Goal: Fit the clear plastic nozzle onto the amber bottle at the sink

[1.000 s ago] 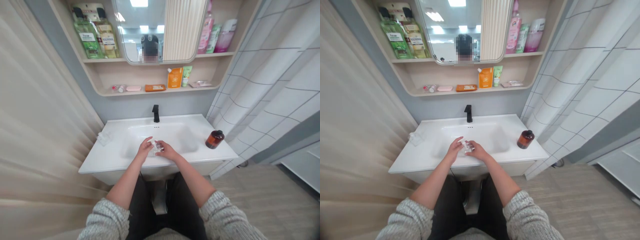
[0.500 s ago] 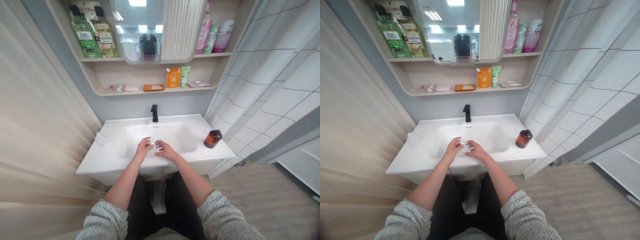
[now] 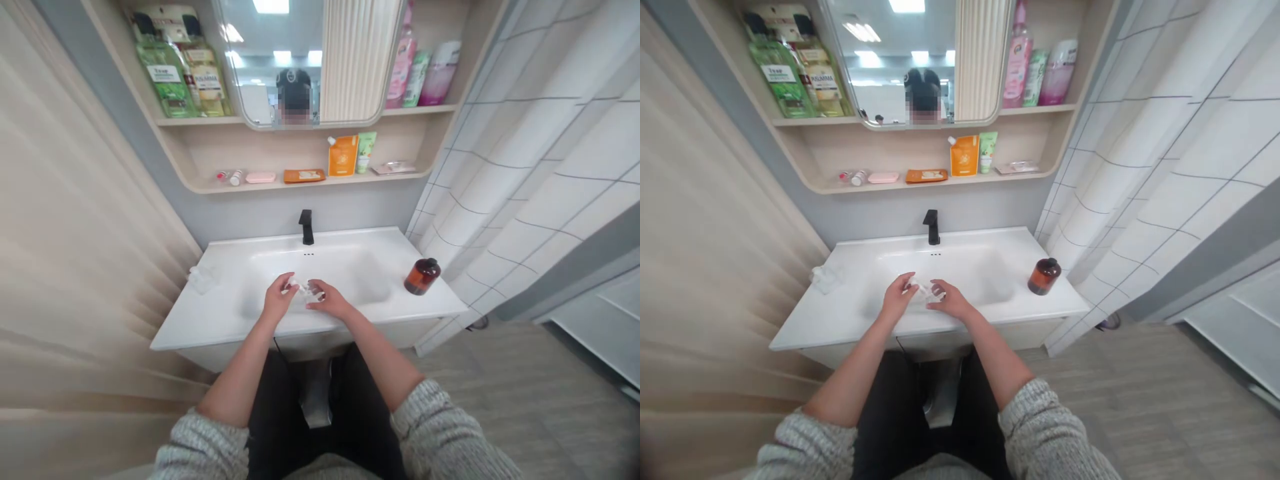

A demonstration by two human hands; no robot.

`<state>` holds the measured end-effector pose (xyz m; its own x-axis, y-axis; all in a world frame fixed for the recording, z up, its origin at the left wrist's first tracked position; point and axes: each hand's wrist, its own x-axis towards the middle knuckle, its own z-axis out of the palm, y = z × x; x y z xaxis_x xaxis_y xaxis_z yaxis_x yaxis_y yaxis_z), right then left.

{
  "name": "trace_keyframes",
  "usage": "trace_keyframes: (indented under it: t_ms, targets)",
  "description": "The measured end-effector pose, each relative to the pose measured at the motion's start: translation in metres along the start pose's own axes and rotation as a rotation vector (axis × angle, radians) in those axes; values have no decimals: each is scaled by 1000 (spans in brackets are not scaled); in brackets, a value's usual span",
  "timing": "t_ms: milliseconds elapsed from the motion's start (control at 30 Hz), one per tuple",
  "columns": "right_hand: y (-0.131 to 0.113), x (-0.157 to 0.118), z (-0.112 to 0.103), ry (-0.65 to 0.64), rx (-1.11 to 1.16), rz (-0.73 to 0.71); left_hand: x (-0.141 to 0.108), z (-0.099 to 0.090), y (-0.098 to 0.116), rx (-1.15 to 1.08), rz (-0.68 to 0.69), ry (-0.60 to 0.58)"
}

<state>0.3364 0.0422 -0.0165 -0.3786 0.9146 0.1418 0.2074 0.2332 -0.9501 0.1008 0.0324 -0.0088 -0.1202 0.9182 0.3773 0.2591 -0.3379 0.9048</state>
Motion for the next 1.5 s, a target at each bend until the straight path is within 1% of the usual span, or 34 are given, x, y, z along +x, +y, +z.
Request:
trace_keyframes:
  t_ms: [100,233,300,400,633,767,900,967,1033,1167,1233,1300,1367,1433,1500]
  targets:
    - [2,1,0,21,-9,-8,10,-10,18,41,16,-44]
    - [7,3,1,63,-32,-29,22,-15,42,22,12,-58]
    - [8,3,1,77,-42,-33,26,-16,50,22,20,-43]
    - [9,3,2,88,-52,-22,30,-18,56,54,32,-31]
    - [7,4,2,86,-45,-24,29,-19,50,77,0,-29]
    - [7,4,2,81,-38,-16,27,-18,47,38,-1,-22]
    - [7,4,2,94,-34,-8,27,-17,40,-47,-54,12]
    - [7,5,2,98,-36,-5,27,-17,36,-62,-77,7]
    - [6,5,2,95,-36,-5,27,-17,33,-57,-81,2]
    - [6,5,2,99,-24,4,25,-17,34,-14,-89,68]
    - [7,6,2,104,-23,5,23,-19,35,30,-91,80]
    - [8,6,2,104,-20,5,20,-22,36,58,-98,85]
    - [8,6,2,114,-14,5,17,-27,35,32,-124,108]
    - [8,5,2,124,-8,7,12,-37,33,-34,-152,142]
    - [8,5,1,127,-8,14,7,-52,28,-81,-155,185]
